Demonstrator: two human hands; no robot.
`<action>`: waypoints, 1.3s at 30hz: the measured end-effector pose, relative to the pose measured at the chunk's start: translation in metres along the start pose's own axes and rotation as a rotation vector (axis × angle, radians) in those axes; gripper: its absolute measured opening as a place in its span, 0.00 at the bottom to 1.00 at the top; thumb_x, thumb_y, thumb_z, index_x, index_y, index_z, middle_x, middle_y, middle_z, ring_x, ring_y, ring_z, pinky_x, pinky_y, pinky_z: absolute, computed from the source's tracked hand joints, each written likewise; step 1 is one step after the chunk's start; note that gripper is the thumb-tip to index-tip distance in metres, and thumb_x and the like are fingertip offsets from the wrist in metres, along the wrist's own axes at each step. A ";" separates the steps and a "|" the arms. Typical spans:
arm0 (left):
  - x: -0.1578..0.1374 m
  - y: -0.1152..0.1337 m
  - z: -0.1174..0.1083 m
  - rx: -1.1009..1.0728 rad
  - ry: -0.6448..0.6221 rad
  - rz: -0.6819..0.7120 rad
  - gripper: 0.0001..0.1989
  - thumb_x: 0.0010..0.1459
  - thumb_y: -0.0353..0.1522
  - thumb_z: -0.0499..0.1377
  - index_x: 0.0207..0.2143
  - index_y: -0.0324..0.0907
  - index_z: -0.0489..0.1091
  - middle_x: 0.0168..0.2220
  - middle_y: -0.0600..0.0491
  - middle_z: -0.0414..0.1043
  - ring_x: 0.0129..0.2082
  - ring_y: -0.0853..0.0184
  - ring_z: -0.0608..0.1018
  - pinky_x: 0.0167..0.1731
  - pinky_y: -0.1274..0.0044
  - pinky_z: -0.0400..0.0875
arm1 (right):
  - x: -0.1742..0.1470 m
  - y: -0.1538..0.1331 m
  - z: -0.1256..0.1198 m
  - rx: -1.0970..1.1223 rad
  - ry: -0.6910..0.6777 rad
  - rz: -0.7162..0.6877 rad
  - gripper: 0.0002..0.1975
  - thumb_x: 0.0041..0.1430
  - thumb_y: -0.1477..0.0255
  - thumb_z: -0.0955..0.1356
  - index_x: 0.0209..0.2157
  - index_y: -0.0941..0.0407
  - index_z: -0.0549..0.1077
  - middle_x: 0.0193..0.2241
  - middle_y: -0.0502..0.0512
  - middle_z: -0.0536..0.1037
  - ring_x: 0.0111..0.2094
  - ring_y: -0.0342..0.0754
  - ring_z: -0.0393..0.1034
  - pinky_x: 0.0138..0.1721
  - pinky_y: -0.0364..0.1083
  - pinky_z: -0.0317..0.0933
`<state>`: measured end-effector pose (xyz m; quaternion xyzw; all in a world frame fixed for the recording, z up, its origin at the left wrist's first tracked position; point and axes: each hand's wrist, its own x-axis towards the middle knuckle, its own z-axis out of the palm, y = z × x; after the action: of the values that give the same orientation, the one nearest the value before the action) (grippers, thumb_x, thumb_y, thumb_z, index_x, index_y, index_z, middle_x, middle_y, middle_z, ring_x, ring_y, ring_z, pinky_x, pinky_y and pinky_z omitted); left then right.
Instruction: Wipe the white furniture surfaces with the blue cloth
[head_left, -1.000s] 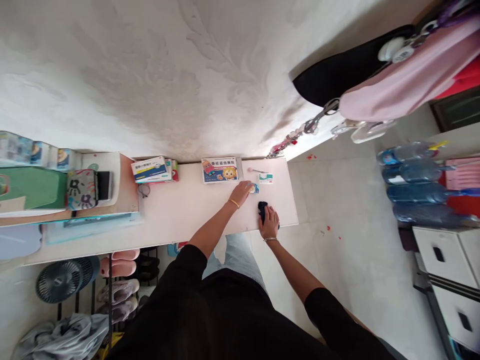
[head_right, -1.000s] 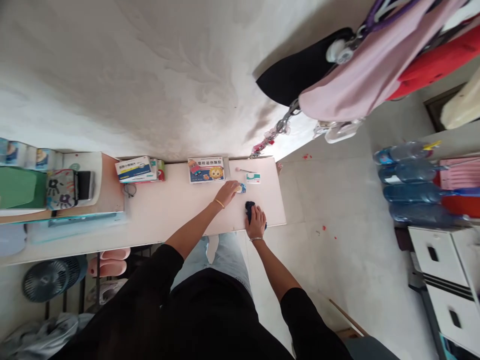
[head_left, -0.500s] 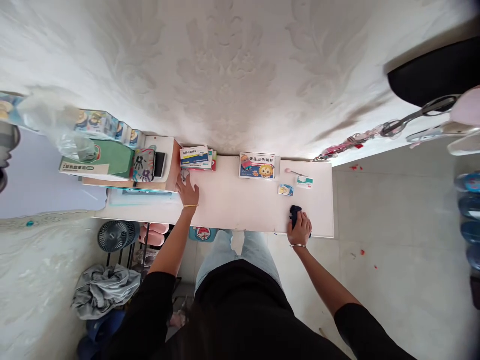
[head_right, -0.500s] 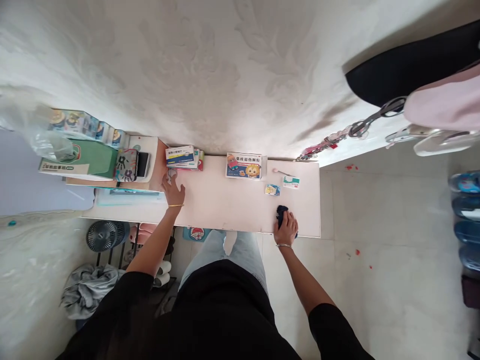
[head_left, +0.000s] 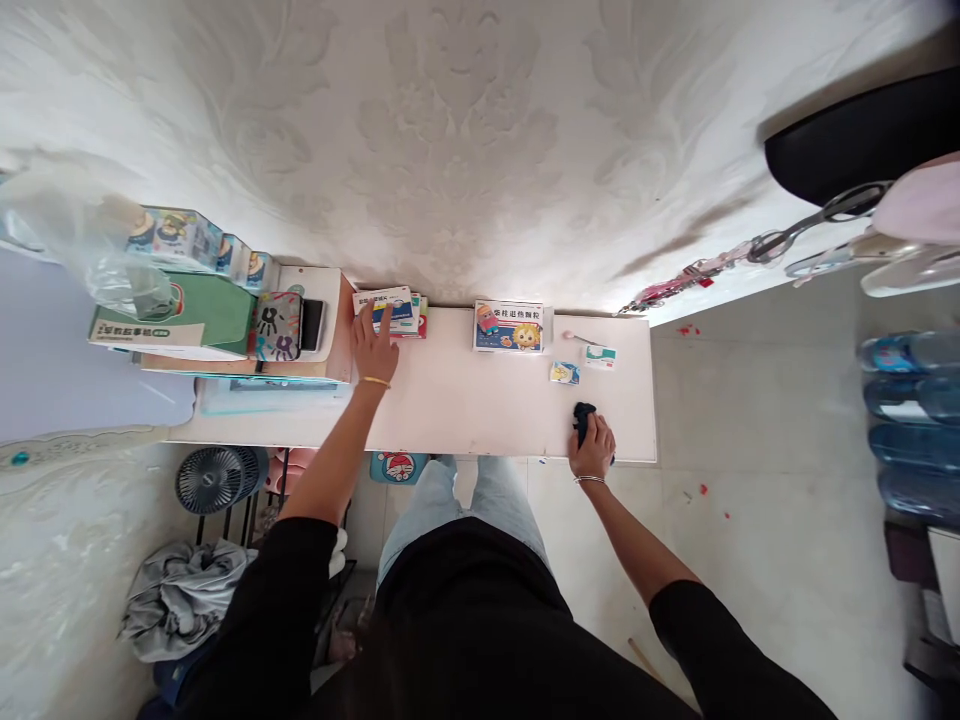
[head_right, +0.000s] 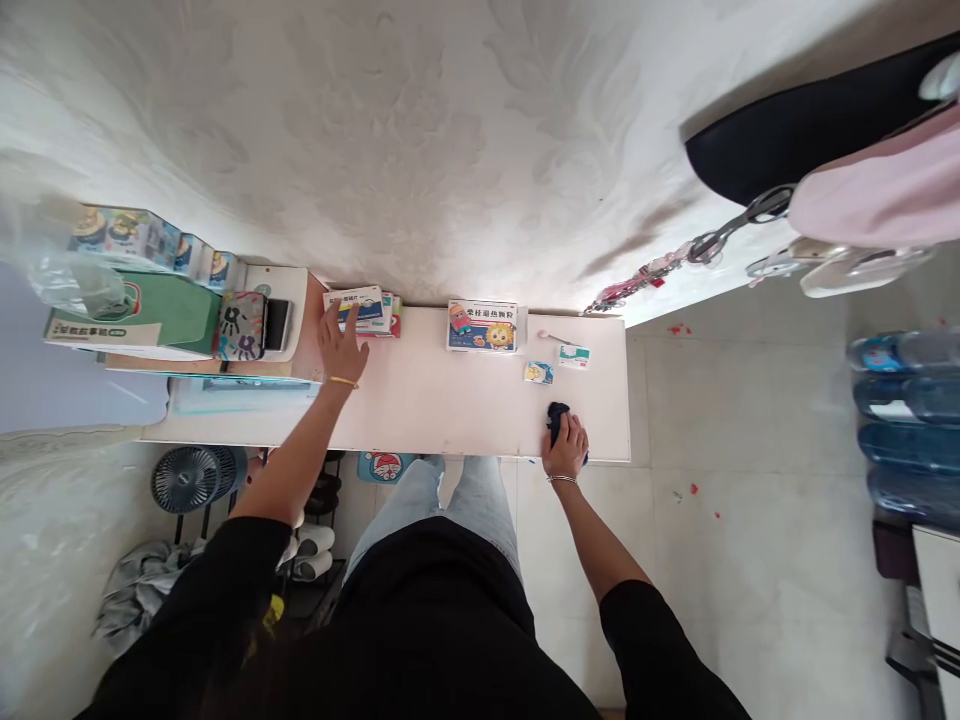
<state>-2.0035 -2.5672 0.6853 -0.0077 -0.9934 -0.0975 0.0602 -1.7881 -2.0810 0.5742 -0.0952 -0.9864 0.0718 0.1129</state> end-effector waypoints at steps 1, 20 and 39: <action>0.015 -0.003 -0.005 0.006 -0.019 0.039 0.40 0.58 0.29 0.57 0.73 0.45 0.50 0.75 0.42 0.48 0.74 0.51 0.54 0.71 0.56 0.50 | 0.000 0.000 0.000 -0.002 -0.003 0.000 0.29 0.68 0.64 0.60 0.65 0.64 0.63 0.62 0.71 0.71 0.68 0.60 0.61 0.68 0.61 0.56; 0.102 -0.037 -0.009 0.193 -0.497 0.491 0.50 0.45 0.39 0.67 0.69 0.38 0.54 0.63 0.35 0.59 0.64 0.41 0.64 0.63 0.59 0.60 | 0.000 0.000 -0.001 -0.004 -0.032 0.021 0.29 0.68 0.65 0.60 0.67 0.62 0.62 0.63 0.69 0.70 0.69 0.59 0.60 0.69 0.61 0.54; 0.098 -0.005 -0.017 0.348 -0.625 0.613 0.56 0.50 0.44 0.66 0.75 0.43 0.42 0.61 0.32 0.63 0.60 0.41 0.70 0.59 0.60 0.62 | 0.004 -0.006 -0.005 0.000 -0.090 0.077 0.29 0.69 0.64 0.59 0.66 0.63 0.63 0.63 0.68 0.70 0.69 0.58 0.59 0.70 0.59 0.51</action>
<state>-2.0984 -2.5750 0.7131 -0.3197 -0.9173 0.0995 -0.2153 -1.7917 -2.0852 0.5805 -0.1297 -0.9861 0.0804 0.0653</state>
